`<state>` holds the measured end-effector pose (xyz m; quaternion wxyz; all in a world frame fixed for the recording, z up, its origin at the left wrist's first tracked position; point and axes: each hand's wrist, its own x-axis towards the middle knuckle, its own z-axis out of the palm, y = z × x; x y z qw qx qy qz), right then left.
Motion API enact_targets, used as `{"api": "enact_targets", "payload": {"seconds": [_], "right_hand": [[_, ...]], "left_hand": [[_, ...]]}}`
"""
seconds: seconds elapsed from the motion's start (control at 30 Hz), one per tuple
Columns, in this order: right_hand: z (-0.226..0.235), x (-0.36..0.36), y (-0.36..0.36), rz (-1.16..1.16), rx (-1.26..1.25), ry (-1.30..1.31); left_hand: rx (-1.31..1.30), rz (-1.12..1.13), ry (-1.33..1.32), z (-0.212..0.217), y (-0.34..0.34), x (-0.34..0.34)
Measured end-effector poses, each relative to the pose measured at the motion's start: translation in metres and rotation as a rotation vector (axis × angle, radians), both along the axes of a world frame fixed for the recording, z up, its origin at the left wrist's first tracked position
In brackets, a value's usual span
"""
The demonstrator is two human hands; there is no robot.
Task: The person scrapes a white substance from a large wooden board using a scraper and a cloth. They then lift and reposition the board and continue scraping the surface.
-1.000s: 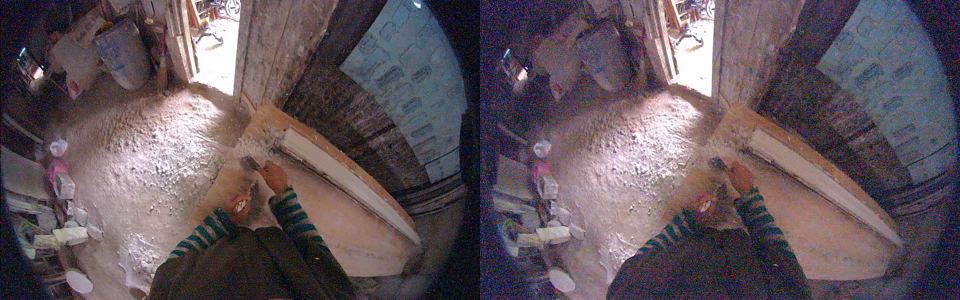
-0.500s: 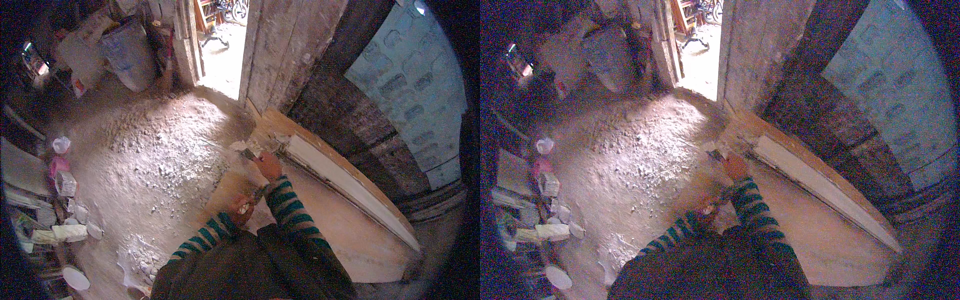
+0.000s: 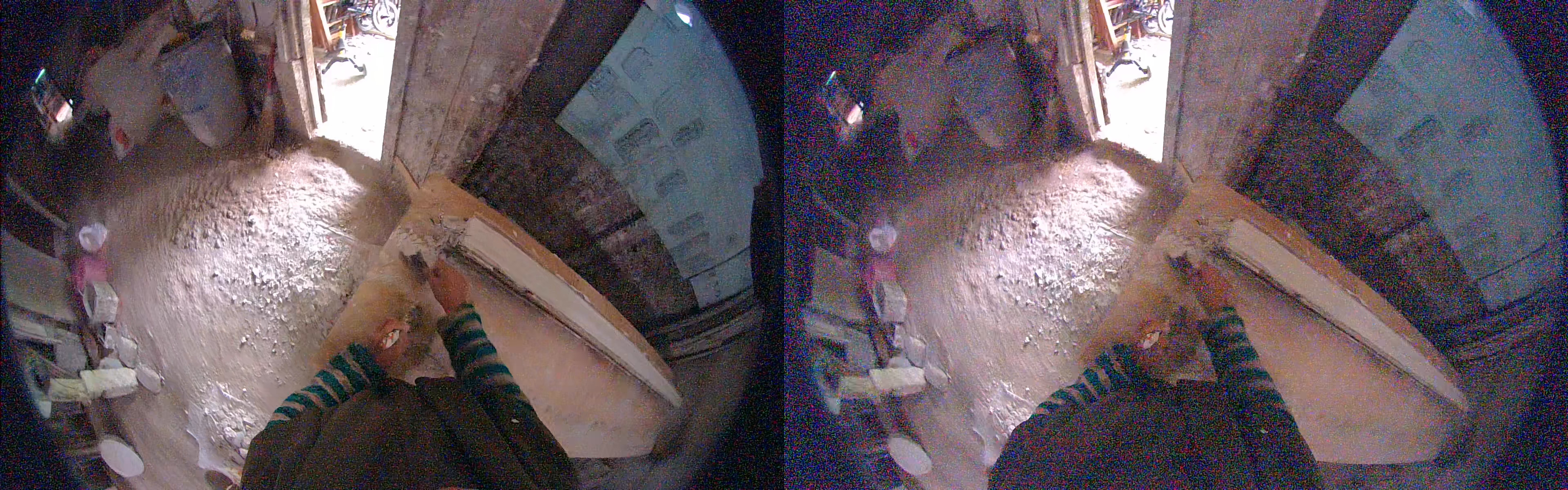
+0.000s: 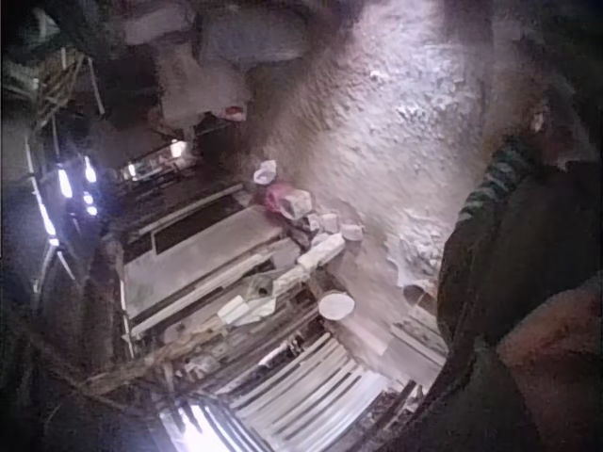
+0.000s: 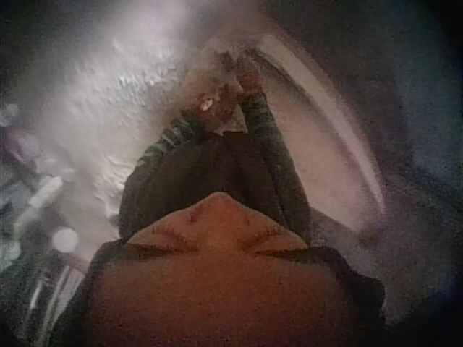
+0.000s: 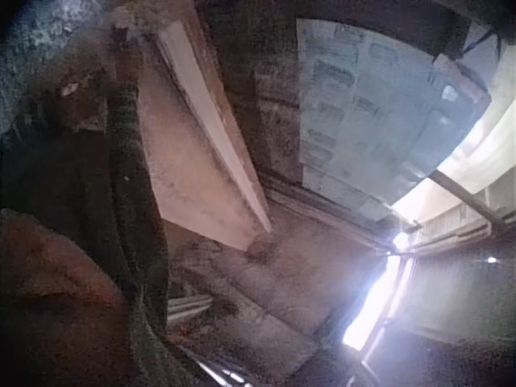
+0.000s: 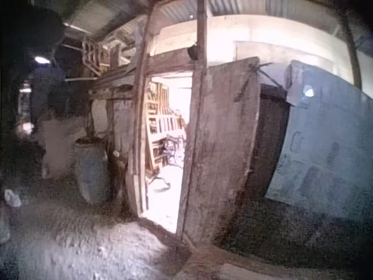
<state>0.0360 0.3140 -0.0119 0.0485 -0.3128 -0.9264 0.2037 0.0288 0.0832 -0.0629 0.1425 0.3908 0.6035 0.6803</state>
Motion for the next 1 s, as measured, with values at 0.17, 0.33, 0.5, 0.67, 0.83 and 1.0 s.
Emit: {"api": "enact_targets", "payload": {"seconds": [0.17,0.33,0.5,0.67,0.83,1.0], "right_hand": [[0.031,-0.038,-0.009,0.118,-0.057,0.162],[0.098,0.059,-0.023,-0.142,-0.14,0.093],[0.059,0.218,-0.029,-0.528,-0.026,0.278],[0.076,0.286,-0.06,-0.765,-0.12,0.251],[0.048,0.296,-0.075,-0.74,-0.09,0.168],[0.048,0.267,-0.083,-0.626,-0.073,0.286]], "left_hand": [[-0.099,0.079,0.121,0.013,0.002,-0.016],[-0.041,-0.027,-0.534,0.007,0.039,-0.004],[-0.212,-0.124,-0.091,-0.03,0.159,0.06],[-0.615,-0.023,0.154,-0.076,0.237,0.063],[-0.102,0.312,-0.256,-0.074,0.221,-0.02],[-0.238,0.349,-0.398,-0.032,0.139,-0.128]]}}
